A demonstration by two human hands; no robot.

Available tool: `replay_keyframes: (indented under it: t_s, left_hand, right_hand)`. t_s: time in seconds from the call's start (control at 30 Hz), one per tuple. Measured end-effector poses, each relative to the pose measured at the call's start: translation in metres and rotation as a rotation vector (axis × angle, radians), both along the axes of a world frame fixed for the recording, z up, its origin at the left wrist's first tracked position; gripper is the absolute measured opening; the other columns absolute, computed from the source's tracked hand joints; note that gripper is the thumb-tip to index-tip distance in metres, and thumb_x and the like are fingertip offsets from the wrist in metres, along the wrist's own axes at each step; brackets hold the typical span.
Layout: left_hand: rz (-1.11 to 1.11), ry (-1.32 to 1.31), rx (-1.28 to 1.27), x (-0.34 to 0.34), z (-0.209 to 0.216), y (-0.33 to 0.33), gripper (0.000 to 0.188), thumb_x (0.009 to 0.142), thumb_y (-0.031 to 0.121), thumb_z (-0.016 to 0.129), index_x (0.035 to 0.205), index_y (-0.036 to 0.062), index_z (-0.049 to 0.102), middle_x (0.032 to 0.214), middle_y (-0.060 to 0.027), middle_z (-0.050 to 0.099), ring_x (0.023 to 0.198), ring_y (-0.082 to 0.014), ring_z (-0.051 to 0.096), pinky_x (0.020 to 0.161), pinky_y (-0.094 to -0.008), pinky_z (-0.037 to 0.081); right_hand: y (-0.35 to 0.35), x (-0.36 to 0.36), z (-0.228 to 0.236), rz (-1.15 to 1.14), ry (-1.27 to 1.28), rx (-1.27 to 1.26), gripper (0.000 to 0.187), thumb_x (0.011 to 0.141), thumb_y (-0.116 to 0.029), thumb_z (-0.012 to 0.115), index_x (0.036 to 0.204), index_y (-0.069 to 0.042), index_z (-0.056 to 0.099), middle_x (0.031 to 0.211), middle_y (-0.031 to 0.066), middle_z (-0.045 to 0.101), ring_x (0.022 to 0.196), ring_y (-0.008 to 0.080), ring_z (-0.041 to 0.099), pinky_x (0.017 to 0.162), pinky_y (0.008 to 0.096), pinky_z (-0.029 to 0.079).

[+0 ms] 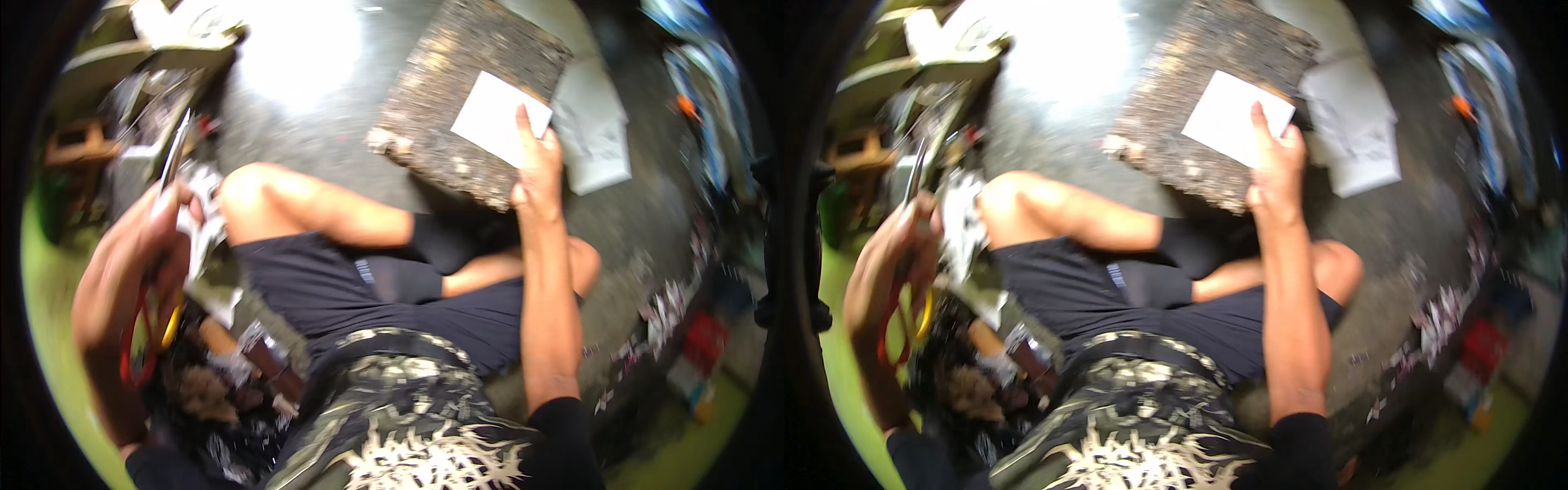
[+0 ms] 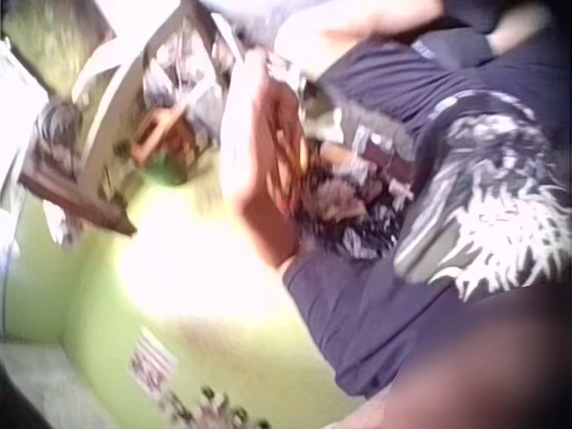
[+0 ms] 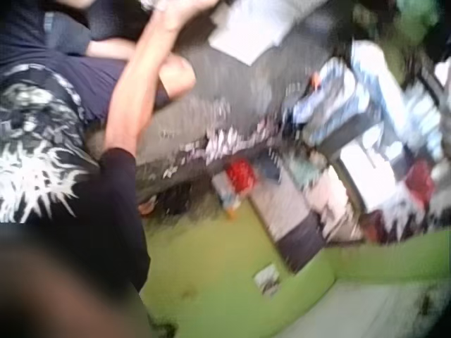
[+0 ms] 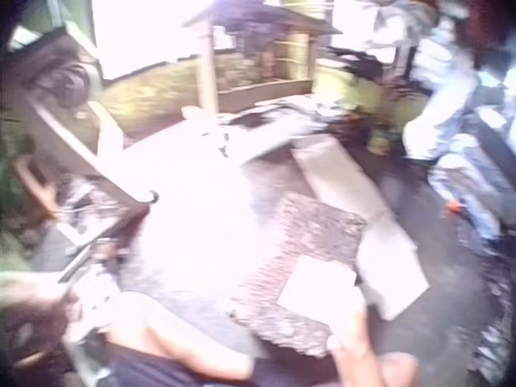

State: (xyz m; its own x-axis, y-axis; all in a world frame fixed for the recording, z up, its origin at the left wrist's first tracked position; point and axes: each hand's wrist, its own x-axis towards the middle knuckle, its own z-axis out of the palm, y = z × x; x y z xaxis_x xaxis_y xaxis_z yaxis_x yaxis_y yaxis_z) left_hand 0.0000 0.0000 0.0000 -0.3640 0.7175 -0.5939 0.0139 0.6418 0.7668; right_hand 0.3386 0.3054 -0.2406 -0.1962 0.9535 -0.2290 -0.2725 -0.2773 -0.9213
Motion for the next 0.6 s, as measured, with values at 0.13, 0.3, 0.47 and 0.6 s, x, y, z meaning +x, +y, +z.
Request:
replay_keyframes:
  t_s: [0.13,0.3,0.47,0.6]
  left_hand:
    - [0.243,0.416,-0.126,-0.067,-0.06,-0.106,0.05,0.122,0.054,0.042,0.123,0.0086,0.063,0.074,0.0005,0.05,0.061,-0.0129,0.052,0.052,-0.0314,0.048]
    - [0.136,0.511,-0.432,-0.038,-0.183,-0.212,0.062,0.12,0.061,0.05,0.109,0.0002,0.056,0.093,-0.0228,0.066,0.089,-0.0345,0.067,0.088,-0.0528,0.055]
    - [0.039,0.46,-0.728,0.016,-0.287,-0.242,0.073,0.119,0.062,0.044,0.138,-0.0071,0.052,0.127,-0.0469,0.07,0.124,-0.0632,0.067,0.108,-0.0663,0.051]
    - [0.03,0.458,-0.734,0.036,-0.328,-0.246,0.067,0.118,0.057,0.048,0.134,-0.0075,0.051,0.12,-0.0469,0.072,0.118,-0.0661,0.068,0.104,-0.0692,0.053]
  right_hand:
    - [-0.008,-0.043,-0.033,0.158,0.042,-0.04,0.037,0.11,-0.022,0.082,0.136,0.002,0.07,0.127,0.0089,0.08,0.108,0.0165,0.077,0.096,0.0348,0.061]
    - [-0.003,-0.041,-0.04,0.269,-0.089,-0.068,0.046,0.113,-0.032,0.078,0.143,0.001,0.067,0.131,0.0085,0.077,0.113,0.0178,0.076,0.1,0.0356,0.061]
    - [-0.004,-0.04,-0.034,0.332,-0.127,-0.119,0.052,0.115,-0.037,0.074,0.15,0.0,0.063,0.136,0.0085,0.074,0.118,0.0176,0.074,0.102,0.0365,0.061]
    - [0.003,-0.036,-0.026,0.371,-0.207,-0.123,0.056,0.116,-0.04,0.073,0.153,0.0,0.063,0.138,0.0085,0.074,0.123,0.0179,0.072,0.105,0.0367,0.059]
